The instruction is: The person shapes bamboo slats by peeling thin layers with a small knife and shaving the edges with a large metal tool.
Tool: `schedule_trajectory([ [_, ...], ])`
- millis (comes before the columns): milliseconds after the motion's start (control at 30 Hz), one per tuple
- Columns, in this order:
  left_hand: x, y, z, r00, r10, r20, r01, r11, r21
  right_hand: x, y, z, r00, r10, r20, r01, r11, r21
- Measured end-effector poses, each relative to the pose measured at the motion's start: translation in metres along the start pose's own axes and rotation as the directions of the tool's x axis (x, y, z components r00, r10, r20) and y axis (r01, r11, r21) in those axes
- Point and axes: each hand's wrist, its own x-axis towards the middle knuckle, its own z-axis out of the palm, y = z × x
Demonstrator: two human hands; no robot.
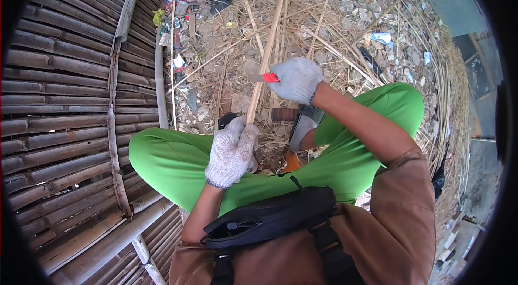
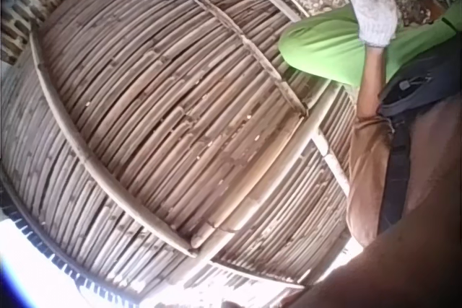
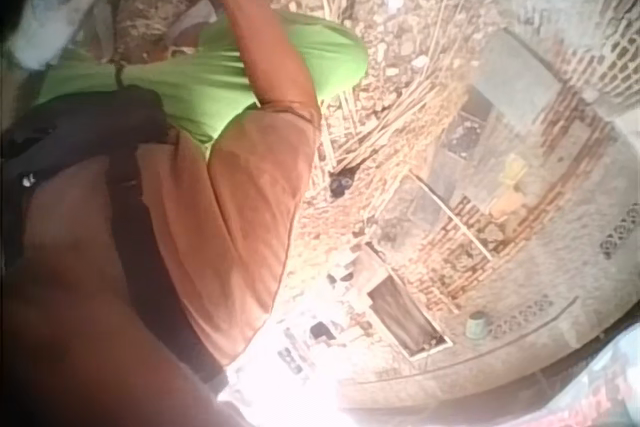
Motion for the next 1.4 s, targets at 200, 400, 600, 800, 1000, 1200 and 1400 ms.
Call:
schedule_trajectory([
  [200,-0.02,0.026,0.004,0.992,-0.092,0.09,0.097,0.994,-0.051,0.03,0.051,-0.015,0.979,0.199,-0.046,-0.199,0.98,-0.01],
  [400,-0.012,0.009,-0.001,0.998,-0.046,0.053,0.047,0.999,-0.016,0.002,0.013,-0.006,1.0,0.014,0.019,-0.014,1.0,0.0],
  [600,-0.021,0.011,-0.001,0.998,-0.02,0.057,0.019,1.0,0.022,0.022,0.036,-0.016,0.977,0.208,-0.036,-0.208,0.978,0.019],
  [800,-0.047,0.024,-0.014,0.988,-0.035,0.147,0.023,0.996,0.082,0.041,0.096,-0.038,0.932,0.358,-0.051,-0.359,0.933,-0.018],
  [1000,-0.076,0.023,-0.038,0.98,-0.041,0.196,0.007,0.986,0.167,0.05,0.159,-0.038,0.744,0.647,-0.17,-0.632,0.763,0.138],
  [1200,-0.095,0.001,-0.058,0.989,0.063,0.135,-0.077,0.992,0.103,0.019,0.184,-0.108,0.775,0.536,-0.335,-0.531,0.84,0.112],
  [1400,-0.083,0.001,-0.055,0.97,-0.158,-0.184,0.111,0.964,-0.24,-0.067,0.172,-0.203,0.797,0.544,-0.264,-0.41,0.807,0.425],
])
